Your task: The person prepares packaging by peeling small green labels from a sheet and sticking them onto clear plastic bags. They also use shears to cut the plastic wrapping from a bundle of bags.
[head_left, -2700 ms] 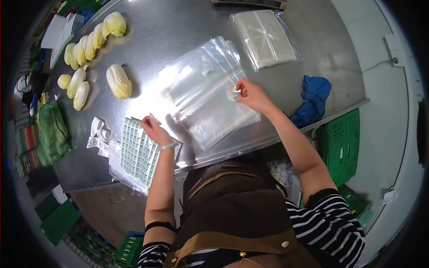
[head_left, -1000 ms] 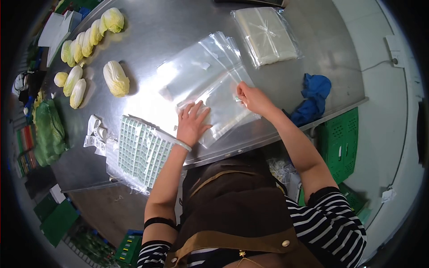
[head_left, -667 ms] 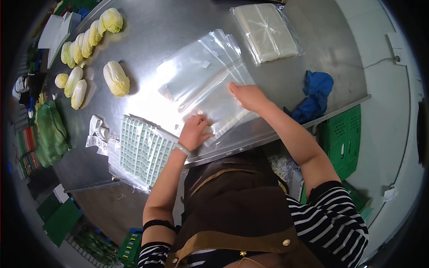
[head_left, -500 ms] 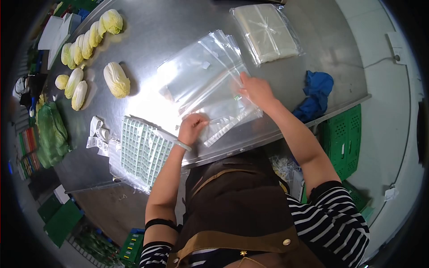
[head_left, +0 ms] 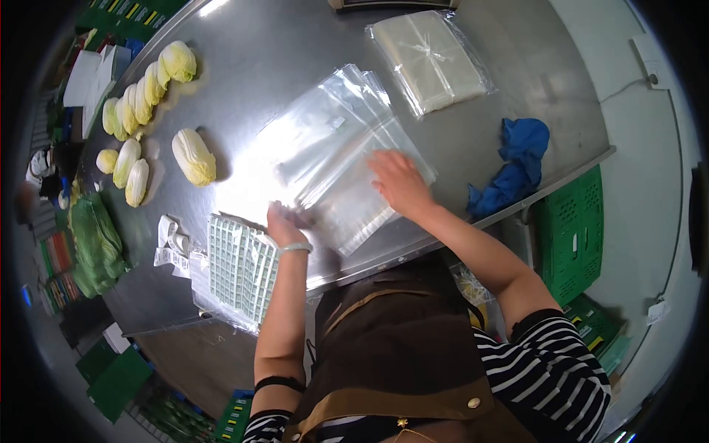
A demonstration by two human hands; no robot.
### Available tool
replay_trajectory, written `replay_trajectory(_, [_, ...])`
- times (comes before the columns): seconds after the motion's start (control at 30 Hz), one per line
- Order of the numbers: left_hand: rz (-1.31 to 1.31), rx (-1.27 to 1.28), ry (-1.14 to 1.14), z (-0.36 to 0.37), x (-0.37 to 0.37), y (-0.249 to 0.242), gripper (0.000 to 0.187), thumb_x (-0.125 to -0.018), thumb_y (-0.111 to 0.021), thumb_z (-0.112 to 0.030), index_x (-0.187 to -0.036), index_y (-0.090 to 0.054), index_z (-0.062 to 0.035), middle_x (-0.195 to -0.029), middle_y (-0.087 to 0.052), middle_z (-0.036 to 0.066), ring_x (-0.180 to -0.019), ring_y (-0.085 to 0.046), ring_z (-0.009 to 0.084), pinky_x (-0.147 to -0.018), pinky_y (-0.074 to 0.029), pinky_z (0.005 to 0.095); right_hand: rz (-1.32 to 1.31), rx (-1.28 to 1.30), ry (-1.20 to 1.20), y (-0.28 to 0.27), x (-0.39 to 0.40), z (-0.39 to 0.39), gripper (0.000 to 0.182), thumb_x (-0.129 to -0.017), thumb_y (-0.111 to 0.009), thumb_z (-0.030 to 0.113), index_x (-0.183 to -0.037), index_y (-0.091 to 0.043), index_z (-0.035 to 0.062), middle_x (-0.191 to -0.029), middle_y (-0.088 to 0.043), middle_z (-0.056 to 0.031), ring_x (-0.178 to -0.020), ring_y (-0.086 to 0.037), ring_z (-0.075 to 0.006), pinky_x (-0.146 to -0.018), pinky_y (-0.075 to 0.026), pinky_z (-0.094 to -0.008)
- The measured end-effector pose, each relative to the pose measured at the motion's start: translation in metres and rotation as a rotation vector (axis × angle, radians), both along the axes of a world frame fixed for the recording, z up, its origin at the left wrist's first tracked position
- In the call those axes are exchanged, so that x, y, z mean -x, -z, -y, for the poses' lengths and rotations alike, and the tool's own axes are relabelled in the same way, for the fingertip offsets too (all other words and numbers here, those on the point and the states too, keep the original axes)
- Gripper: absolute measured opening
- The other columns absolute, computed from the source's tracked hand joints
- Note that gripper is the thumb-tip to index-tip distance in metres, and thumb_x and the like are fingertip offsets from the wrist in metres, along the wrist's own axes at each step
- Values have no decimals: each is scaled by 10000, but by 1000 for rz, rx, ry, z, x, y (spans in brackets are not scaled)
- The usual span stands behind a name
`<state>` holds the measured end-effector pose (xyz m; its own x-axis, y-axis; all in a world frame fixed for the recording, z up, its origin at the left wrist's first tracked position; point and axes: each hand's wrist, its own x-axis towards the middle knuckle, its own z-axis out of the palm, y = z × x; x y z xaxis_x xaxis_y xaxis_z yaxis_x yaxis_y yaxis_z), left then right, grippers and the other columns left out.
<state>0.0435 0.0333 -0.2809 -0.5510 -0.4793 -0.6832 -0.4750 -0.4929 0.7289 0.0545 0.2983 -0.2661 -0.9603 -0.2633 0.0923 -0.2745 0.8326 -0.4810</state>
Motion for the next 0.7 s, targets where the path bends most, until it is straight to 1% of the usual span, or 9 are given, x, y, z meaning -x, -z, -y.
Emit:
replay_trajectory(0.1, [-79, -52, 98, -42, 14, -25, 463, -958, -531, -360, -1243, -485, 1, -1142, -563, 131, -977, -570, 245, -881, -449, 340, -52, 161, 317, 11, 21, -20, 472, -833, -644, 149, -1258, -467, 44, -1321, -459, -172, -1215, -425, -350, -1018, -343, -463])
replay_trajectory(0.13, [-111, -166, 117, -47, 23, -21, 550, -943, -555, -365, -1314, -439, 24, -1224, -526, 151, -1077, -535, 253, -941, -424, 377, -56, 238, 421, 18, 30, -27, 496, -826, -650, 144, -1270, -455, 41, -1320, -456, -183, -1213, -423, -357, -1018, -341, -467])
replay_trajectory(0.33, [-182, 277, 242, -73, 35, -28, 658, -916, -597, -269, -1420, -302, 34, -1355, -439, 158, -1224, -432, 285, -1022, -355, 394, 53, 78, 311, 23, 30, -39, 538, -797, -664, 81, -1283, -438, 29, -1281, -464, -189, -1193, -422, -372, -992, -367, -464])
replay_trajectory(0.4, [-551, 1249, 676, -66, 29, -18, 651, -885, -611, -182, -1432, -307, -4, -1409, -393, 192, -1270, -398, 340, -1047, -320, 413, 51, 138, 294, 25, 27, -48, 535, -795, -666, 82, -1279, -445, 32, -1270, -470, -184, -1183, -428, -368, -990, -370, -463])
replay_trajectory(0.43, [-718, 1226, 932, -67, 27, -18, 676, -846, -632, -121, -1442, -321, -54, -1432, -353, 230, -1306, -355, 377, -1071, -285, 459, 44, 197, 291, 26, 27, -53, 535, -795, -670, 88, -1278, -447, 32, -1264, -474, -181, -1180, -430, -364, -990, -369, -464])
replay_trajectory(0.47, [-622, 1475, 1218, -72, 23, -11, 646, -877, -610, -216, -1445, -332, -83, -1465, -320, 220, -1357, -292, 375, -1111, -216, 490, 38, 258, 285, 27, 28, -59, 535, -794, -673, 93, -1276, -450, 33, -1258, -477, -179, -1177, -432, -360, -990, -368, -464])
replay_trajectory(0.53, [-472, 1478, 1504, -77, 16, 5, 640, -903, -567, -338, -1444, -337, -84, -1503, -278, 196, -1399, -223, 370, -1135, -145, 513, -56, 249, 341, 20, 42, -80, 533, -790, -683, 107, -1265, -455, 30, -1256, -482, -177, -1168, -440, -357, -991, -370, -453])
replay_trajectory(0.57, [-420, 1527, 1527, -73, 12, 12, 650, -918, -516, -414, -1448, -331, -85, -1530, -238, 176, -1423, -166, 366, -1144, -106, 517, -107, 244, 368, 14, 54, -93, 531, -789, -688, 114, -1260, -457, 29, -1255, -484, -176, -1164, -443, -355, -992, -371, -448])
replay_trajectory(0.7, [-388, 1535, 1564, -73, 12, 7, 662, -911, -534, -397, -1448, -322, -73, -1530, -227, 188, -1420, -163, 381, -1136, -107, 538, -282, 47, 728, -10, 115, -143, 460, -792, -699, 150, -1191, -505, 31, -1241, -507, -165, -1154, -457, -354, -985, -378, -422])
